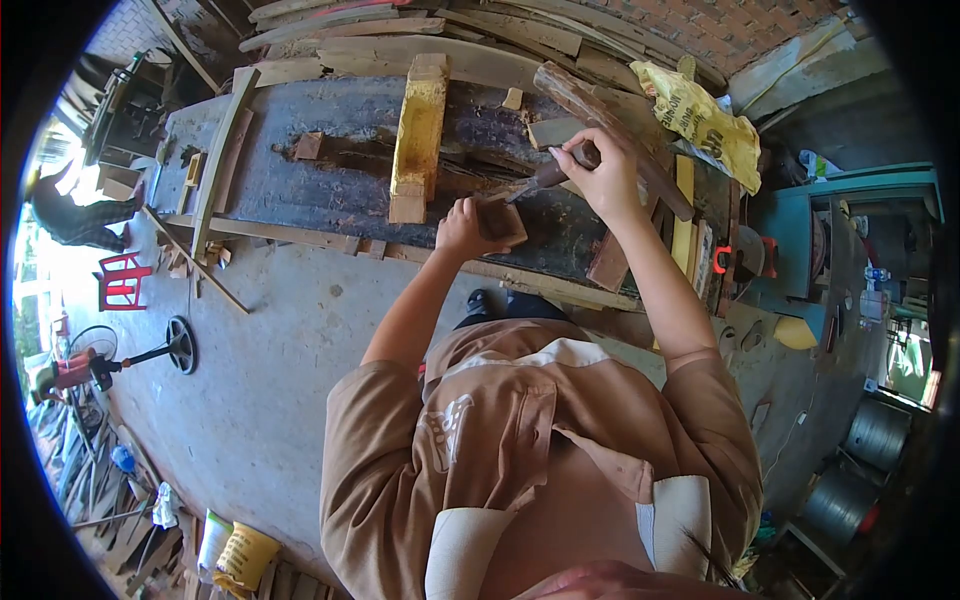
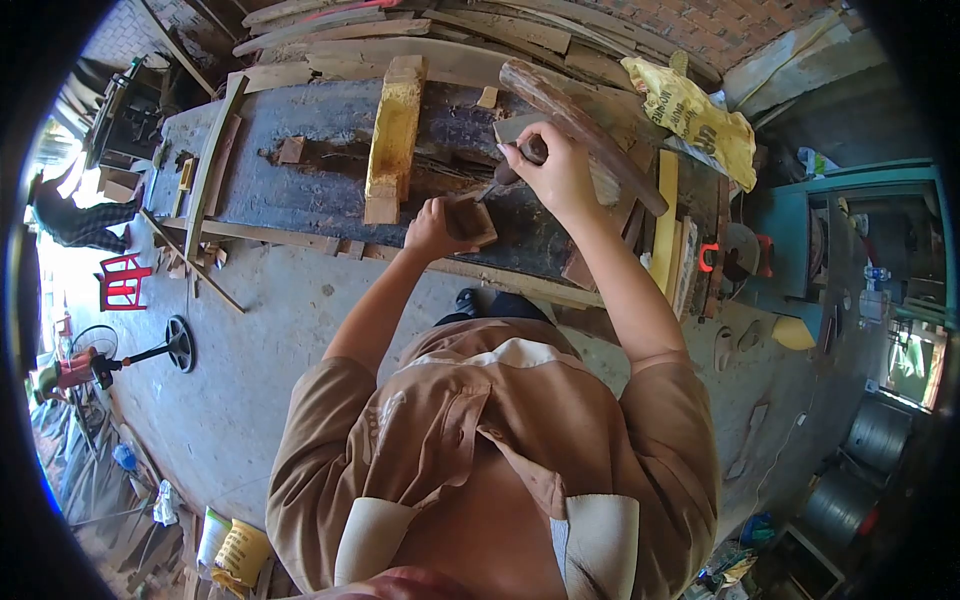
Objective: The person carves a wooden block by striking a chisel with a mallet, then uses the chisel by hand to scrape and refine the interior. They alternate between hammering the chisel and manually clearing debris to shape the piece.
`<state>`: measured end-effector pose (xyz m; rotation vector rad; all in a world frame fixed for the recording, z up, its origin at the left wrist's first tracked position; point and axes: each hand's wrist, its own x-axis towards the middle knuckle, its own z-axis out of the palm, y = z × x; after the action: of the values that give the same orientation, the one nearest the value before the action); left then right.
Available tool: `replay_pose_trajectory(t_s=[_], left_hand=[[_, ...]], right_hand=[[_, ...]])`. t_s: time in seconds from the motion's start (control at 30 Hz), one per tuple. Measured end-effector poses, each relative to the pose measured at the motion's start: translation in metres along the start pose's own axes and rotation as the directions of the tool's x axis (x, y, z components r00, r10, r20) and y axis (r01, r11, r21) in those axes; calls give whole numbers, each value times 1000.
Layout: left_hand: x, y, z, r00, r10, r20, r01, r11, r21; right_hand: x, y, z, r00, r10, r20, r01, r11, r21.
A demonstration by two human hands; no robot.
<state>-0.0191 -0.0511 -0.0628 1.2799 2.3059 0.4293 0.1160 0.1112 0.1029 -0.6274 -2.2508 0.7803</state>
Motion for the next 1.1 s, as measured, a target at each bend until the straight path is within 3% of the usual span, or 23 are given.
replay_pose_trajectory(t_s=[0.2,0.3,0.47,0.67,0.77,0.87,1.0,1.07,1.1], left_hand=[[-1,0,12,998,-59,-33,56,995,-87],[1,-1,14,998,-51,-24,48,995,-92],[-1,-3,19,998,-39,-47,32,989,-144],[-4,-3,18,997,-20,-80,4,981,-192],[-2,-8,25,998,-26,-51,15,979,-205],[-2,-10,26,999,-32,-35,24,978,-209],[-2,-10,26,999,-29,-30,21,969,-246],[-2,-9,24,999,-42,-23,35,969,-246],[-3,-8,24,999,-45,-30,36,967,-251]], right_hand=[[1,-10,15,998,-55,-17,54,995,-78],[2,-16,27,973,-227,-47,216,961,-175],[10,-24,42,978,-206,-10,201,960,-196],[42,-17,37,960,-167,224,177,984,-28],[50,-12,33,906,-194,377,161,980,116],[53,-10,32,891,-181,416,136,981,135],[52,0,24,890,-167,425,113,982,150],[45,7,22,963,-102,248,77,991,109],[41,7,20,976,-32,215,35,999,-8]])
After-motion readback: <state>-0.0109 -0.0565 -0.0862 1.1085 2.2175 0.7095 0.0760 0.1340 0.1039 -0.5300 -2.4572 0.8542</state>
